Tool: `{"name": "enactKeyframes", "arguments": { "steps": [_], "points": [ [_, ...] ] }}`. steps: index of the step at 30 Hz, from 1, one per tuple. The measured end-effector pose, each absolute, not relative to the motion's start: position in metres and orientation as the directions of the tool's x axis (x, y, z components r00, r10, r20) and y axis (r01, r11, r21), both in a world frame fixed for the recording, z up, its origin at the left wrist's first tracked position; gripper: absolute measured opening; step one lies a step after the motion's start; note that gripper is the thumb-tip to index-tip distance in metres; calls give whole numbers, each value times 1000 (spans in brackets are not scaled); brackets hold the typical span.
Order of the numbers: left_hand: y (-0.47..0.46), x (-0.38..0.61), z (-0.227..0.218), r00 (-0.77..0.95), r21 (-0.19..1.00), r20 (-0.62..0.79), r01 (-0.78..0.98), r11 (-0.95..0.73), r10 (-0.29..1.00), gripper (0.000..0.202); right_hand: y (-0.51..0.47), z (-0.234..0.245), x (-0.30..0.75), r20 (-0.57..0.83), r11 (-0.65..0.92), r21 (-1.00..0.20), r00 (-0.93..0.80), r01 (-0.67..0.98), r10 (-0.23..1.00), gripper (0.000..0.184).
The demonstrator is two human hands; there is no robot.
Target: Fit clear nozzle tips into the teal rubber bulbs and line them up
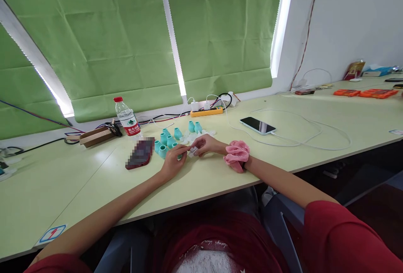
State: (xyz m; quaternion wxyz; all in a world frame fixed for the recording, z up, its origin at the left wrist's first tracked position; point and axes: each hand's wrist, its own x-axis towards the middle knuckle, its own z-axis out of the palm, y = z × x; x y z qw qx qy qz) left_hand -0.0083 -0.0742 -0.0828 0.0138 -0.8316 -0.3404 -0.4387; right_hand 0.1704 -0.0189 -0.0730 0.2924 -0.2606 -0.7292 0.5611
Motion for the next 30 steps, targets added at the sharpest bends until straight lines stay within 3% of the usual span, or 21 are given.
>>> {"name": "enactKeyframes", "arguments": {
  "steps": [8,30],
  "points": [
    [-73,-9,-85,401,248,725,607,-755,560,35,-23,-70,170,114,217,-974,-678,69,726,40],
    [-78,-8,-78,424,362,645,564,-742,636,38,-23,-71,170,197,285,-958,-641,35,742,43]
  ]
}}
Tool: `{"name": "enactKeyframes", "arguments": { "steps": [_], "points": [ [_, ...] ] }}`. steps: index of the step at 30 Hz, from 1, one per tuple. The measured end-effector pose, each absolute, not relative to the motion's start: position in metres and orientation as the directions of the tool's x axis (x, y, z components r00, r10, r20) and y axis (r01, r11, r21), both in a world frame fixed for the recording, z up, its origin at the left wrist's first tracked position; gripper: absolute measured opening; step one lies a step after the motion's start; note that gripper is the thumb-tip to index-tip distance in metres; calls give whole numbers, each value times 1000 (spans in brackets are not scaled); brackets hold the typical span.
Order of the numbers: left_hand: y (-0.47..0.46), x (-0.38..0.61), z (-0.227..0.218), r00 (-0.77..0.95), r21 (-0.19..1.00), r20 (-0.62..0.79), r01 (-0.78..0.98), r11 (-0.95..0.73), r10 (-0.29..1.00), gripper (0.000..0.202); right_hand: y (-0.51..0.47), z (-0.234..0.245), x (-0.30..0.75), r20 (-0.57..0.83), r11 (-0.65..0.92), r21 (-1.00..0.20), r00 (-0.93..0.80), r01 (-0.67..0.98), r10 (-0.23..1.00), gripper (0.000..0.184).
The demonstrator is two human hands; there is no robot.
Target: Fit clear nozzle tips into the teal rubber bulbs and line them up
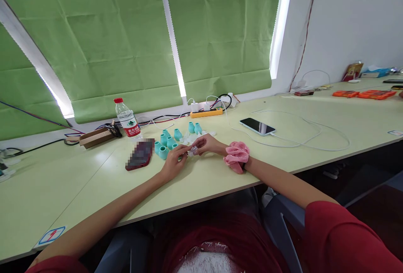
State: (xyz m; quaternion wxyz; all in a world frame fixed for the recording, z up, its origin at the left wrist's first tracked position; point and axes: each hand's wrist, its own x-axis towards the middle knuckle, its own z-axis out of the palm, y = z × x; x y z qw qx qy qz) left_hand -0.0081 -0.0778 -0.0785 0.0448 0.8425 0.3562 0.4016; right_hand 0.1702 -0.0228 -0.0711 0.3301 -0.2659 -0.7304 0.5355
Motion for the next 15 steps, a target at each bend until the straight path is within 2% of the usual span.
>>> {"name": "enactKeyframes", "arguments": {
  "steps": [15],
  "points": [
    [-79,-8,-78,425,374,643,551,-746,636,40,-23,-71,170,195,275,-961,-633,28,749,40]
  ]
}}
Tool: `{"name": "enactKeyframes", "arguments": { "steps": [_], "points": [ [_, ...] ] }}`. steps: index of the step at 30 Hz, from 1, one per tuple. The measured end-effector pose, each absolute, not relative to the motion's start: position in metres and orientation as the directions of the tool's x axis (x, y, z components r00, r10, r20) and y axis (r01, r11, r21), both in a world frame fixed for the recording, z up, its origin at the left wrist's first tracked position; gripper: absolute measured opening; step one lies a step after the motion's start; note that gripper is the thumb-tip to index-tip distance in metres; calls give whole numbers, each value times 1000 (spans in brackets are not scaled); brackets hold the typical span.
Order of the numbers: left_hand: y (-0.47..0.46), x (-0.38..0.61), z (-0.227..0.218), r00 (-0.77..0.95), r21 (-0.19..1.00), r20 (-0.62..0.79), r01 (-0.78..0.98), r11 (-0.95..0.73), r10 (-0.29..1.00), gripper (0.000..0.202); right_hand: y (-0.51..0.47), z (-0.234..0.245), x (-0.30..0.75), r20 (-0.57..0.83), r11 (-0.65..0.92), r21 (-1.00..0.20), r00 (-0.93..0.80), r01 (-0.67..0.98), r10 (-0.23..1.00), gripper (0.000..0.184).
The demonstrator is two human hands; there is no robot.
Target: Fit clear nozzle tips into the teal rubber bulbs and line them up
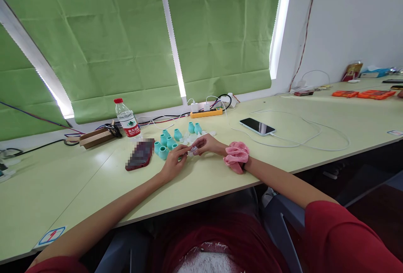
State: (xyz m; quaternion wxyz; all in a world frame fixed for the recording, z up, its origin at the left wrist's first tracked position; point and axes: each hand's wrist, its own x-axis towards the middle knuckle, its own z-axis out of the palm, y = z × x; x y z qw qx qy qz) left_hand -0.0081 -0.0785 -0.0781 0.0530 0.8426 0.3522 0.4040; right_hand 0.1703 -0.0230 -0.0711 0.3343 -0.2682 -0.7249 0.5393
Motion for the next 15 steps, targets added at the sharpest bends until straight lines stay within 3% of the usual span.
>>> {"name": "enactKeyframes", "arguments": {
  "steps": [8,15],
  "points": [
    [-80,-8,-79,420,398,642,533,-747,642,42,-22,-72,171,202,273,-962,-620,20,758,41],
    [-88,-4,-74,313,594,587,460,-660,746,42,-23,-66,171,302,344,-938,-593,-46,747,37]
  ]
}}
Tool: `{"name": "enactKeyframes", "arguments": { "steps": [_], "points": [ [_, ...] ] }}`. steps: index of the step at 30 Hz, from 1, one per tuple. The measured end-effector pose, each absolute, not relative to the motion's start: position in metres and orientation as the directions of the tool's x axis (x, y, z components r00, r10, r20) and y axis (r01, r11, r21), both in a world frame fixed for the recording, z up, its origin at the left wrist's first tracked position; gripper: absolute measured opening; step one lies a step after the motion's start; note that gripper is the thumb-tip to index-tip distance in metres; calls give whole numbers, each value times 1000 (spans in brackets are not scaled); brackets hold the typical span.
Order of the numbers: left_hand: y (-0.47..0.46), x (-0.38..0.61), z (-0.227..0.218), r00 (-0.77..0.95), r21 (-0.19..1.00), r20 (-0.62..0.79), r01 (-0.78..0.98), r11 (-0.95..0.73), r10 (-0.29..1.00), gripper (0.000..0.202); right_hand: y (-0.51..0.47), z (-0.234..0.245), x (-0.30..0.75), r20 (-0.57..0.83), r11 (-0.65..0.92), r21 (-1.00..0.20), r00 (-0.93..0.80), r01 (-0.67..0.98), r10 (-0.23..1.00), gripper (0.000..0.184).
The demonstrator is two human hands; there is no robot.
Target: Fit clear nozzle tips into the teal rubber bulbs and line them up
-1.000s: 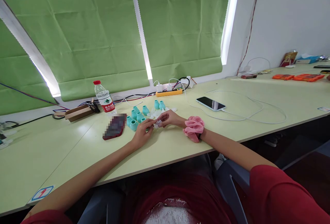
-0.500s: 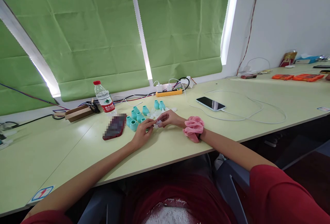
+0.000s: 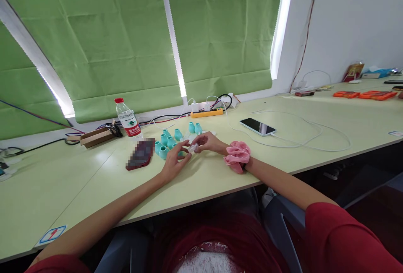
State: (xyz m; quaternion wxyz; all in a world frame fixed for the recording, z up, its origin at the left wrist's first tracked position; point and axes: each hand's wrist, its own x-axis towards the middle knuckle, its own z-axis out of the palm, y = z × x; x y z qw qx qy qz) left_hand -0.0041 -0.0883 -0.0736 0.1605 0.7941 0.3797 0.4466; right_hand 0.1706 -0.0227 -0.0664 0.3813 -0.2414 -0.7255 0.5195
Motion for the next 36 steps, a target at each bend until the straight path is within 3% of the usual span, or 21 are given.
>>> {"name": "enactKeyframes", "arguments": {
  "steps": [6,16,36],
  "points": [
    [-84,-4,-74,271,679,500,467,-566,823,42,-27,-63,168,372,417,-906,-616,-77,695,25],
    [-84,-4,-74,332,557,508,577,-598,795,37,-35,-64,163,405,456,-887,-612,-80,679,20],
    [-85,-6,-77,334,511,567,574,-640,753,30,-34,-72,160,431,490,-867,-629,-90,647,17]
  ]
}}
